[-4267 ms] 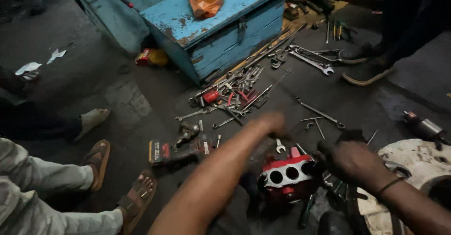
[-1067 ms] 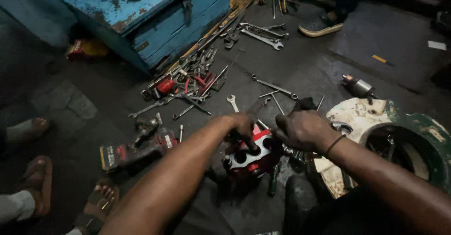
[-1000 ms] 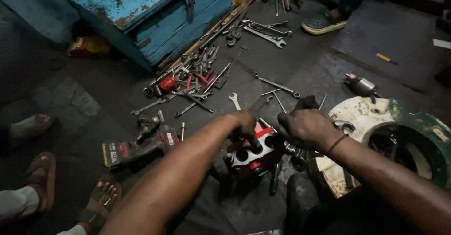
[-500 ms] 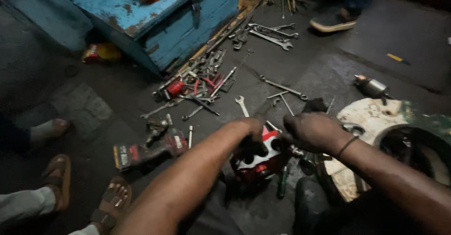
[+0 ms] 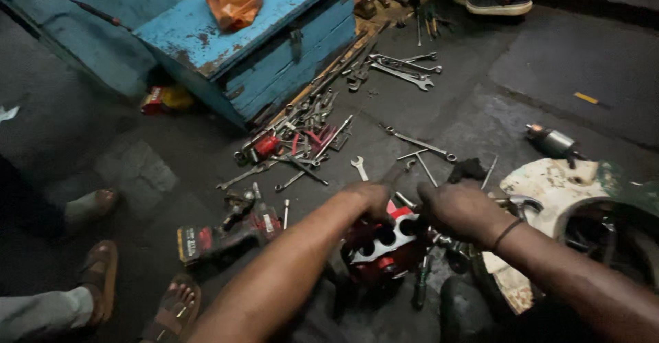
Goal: The person is sitting on the floor in a workshop, using a wrench to tighten bolts on a red engine cylinder head. They adjust the part and continue working with the wrench throughout the clip.
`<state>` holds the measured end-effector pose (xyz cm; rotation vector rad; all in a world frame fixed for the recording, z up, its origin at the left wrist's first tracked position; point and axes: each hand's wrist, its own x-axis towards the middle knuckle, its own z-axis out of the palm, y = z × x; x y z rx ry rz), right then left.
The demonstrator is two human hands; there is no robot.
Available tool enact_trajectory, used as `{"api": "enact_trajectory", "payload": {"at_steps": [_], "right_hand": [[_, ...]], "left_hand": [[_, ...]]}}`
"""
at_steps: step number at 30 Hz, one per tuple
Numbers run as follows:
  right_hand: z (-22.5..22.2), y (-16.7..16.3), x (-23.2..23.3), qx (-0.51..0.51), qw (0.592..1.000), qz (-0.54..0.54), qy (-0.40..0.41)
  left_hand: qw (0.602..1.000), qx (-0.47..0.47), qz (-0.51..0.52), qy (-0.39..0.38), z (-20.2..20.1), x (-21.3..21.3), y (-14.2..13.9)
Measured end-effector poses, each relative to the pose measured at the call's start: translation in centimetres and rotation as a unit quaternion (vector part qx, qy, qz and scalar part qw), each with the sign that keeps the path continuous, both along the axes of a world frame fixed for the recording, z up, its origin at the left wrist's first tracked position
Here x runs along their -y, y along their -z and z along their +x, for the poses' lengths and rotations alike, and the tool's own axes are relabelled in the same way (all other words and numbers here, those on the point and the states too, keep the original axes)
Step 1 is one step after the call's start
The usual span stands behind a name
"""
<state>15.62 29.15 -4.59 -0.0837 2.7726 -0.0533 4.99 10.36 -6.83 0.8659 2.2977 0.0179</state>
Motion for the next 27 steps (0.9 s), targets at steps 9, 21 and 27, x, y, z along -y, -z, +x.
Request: {"api": "enact_trajectory", "payload": {"at_steps": [9, 21, 27], "right_hand": [[0.0, -1.3, 0.3, -0.005, 0.997, 0.067, -0.028], [0.8, -1.8, -0.2, -0.028, 0.999, 0.024, -0.019], [1.0, -1.1, -1.0, -0.187, 0.961, -0.131, -0.159]], "left_hand": [[1.000, -0.025, 0.012, 0.013, -0.1, -0.2, 0.6], [0.999, 0.030, -0.013, -0.030, -0.1, -0.3, 0.7], [0.999, 0.027, -0.011, -0.017, 0.0, 0.3, 0.4]]}}
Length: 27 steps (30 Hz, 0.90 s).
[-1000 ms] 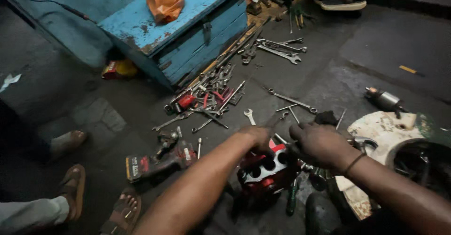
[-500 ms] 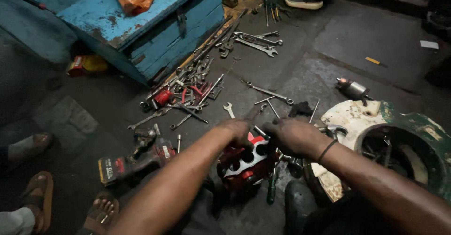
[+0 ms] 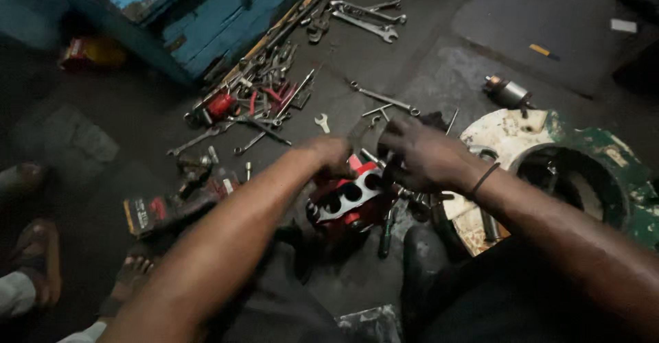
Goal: The person is sitting on the floor in a workshop, using a wrench to tighten bolts on a red engine cylinder head. They adjust the part and continue working with the wrench throughout the clip.
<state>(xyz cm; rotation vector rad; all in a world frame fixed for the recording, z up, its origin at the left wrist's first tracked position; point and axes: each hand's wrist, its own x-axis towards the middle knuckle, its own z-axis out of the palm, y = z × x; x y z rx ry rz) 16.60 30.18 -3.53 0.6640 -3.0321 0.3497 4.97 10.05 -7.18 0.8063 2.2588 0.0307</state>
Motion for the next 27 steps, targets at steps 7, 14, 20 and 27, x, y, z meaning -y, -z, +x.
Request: {"api": "enact_trajectory", "payload": {"at_steps": [7, 14, 20, 27], "right_hand": [[-0.3, 0.2, 0.1, 0.019, 0.995, 0.084, 0.047], [0.6, -0.1, 0.8, 0.109, 0.980, 0.126, 0.105], [0.5, -2.1, 1.8, -0.081, 0.989, 0.122, 0.009], [0.8, -2.5, 1.4, 0.209, 0.936, 0.214, 0.185]], "left_hand": [[0.989, -0.118, 0.085, 0.039, -0.4, 0.4, -1.5], [0.990, -0.118, 0.071, 0.031, -0.1, 0.8, -2.0], [0.989, -0.111, 0.092, 0.038, -0.6, 0.6, -1.5], [0.985, -0.121, 0.122, 0.036, 0.1, 1.0, -2.9]]}}
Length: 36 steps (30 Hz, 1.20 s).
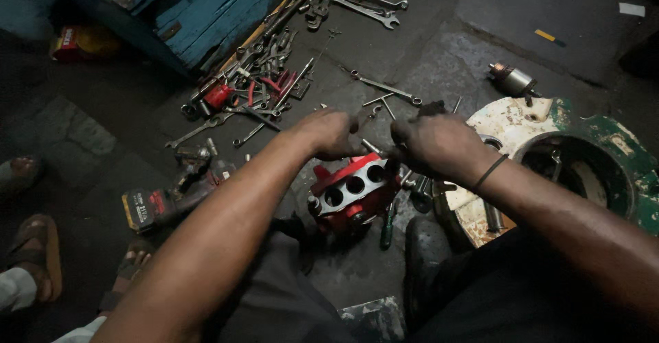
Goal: The person is sitting on the floor in a workshop, using a wrench to tighten bolts on a red engine cylinder head. They adjust the part and continue working with the wrench throughout the clip.
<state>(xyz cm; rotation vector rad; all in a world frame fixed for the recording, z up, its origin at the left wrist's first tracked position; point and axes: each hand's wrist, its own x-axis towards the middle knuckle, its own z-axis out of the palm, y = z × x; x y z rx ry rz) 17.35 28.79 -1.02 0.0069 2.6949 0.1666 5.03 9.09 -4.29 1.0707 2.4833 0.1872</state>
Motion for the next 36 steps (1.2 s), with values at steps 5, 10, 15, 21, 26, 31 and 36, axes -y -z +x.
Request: {"api": "enact_trajectory", "payload": {"at_steps": [5, 10, 15, 21, 26, 31, 36], "right_hand": [[-0.6, 1.5, -0.9, -0.287, 0.911, -0.077, -0.285], [-0.5, -2.6, -1.6, -0.132, 0.838, -0.519, 0.105], [1.9, -9.6, -3.8, -0.094, 0.547, -0.827, 0.088], [3.2, -10.3, -5.2, -0.119, 0.550, -0.825, 0.049], [2.7, -9.0, -6.7, -0.074, 0.468, -0.873, 0.118], [2.5, -7.8, -7.9, -0.021, 0.396, -0.912, 0.102], [2.4, -7.3, -8.2, -0.022, 0.414, -0.904, 0.103]], "left_hand": [[0.999, -0.003, 0.033, -0.009, 1.0, -0.3, -1.0], [0.997, 0.025, 0.072, 0.012, 2.6, -1.5, -0.4], [0.964, -0.040, 0.223, 0.139, 4.1, -3.2, 1.0], [0.988, -0.023, 0.132, 0.075, 4.1, -4.3, 0.9], [0.999, -0.019, 0.033, 0.013, 4.8, -4.7, -0.7], [0.998, -0.023, 0.006, 0.058, 4.5, -4.8, -1.5], [0.996, -0.052, 0.010, 0.067, 4.7, -5.2, -1.4]]}}
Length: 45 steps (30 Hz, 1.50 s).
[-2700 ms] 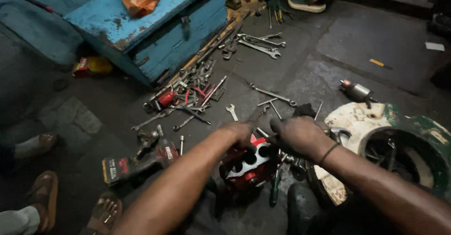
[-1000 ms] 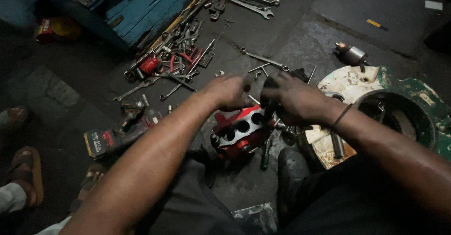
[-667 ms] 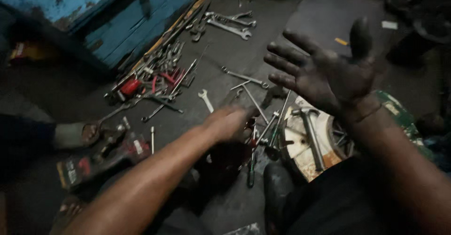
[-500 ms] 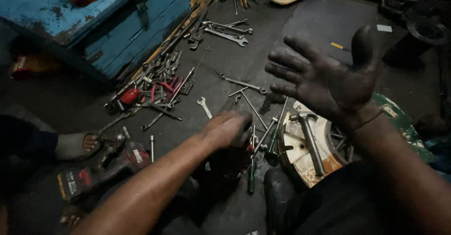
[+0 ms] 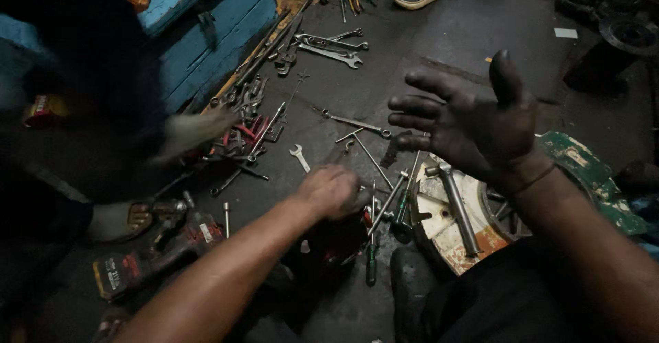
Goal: The person is sitting on the floor in a workshop, using a wrench to tighten bolts on a red engine cylinder head. They adjust the part and continue working with the wrench throughout the clip.
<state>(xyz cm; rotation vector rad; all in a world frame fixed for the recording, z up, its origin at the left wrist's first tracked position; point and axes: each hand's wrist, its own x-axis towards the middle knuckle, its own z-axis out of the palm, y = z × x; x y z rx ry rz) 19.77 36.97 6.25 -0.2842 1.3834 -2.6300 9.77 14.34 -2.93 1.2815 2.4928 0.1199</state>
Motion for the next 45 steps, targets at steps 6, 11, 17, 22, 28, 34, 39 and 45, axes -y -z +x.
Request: {"api": "enact_trajectory", "payload": {"at_steps": [6, 11, 17, 22, 28, 34, 39, 45], "right_hand": [[-0.1, 0.1, 0.1, 0.021, 0.999, 0.023, 0.013], [-0.1, 0.8, 0.1, 0.019, 0.998, 0.051, 0.018], [-0.1, 1.6, 0.2, 0.022, 0.998, 0.059, 0.015], [-0.2, 1.9, 0.3, 0.037, 0.995, 0.086, 0.033], [-0.4, 2.2, 0.2, 0.026, 0.998, 0.065, -0.001], [-0.4, 2.7, 0.0, 0.027, 0.996, 0.090, 0.008], [-0.5, 2.9, 0.4, 0.061, 0.994, 0.089, 0.027], [-0.5, 6.2, 2.0, 0.234, 0.936, 0.225, 0.138]], "left_hand": [[0.994, 0.062, -0.085, -0.034, 0.4, 0.0, -1.4], [0.999, 0.038, -0.009, -0.008, 0.4, 0.1, -1.3], [0.999, 0.030, -0.017, 0.014, 0.3, 0.4, 0.0], [1.000, 0.019, -0.013, 0.013, 0.2, 0.5, 0.1], [0.999, 0.034, -0.014, 0.000, 0.2, 0.2, 0.4], [0.999, 0.003, -0.013, -0.031, 0.8, -0.1, 0.4], [0.999, 0.040, -0.010, -0.010, 0.3, -0.1, 0.4], [0.982, 0.125, 0.085, -0.111, -0.9, 1.2, 3.9]]}}
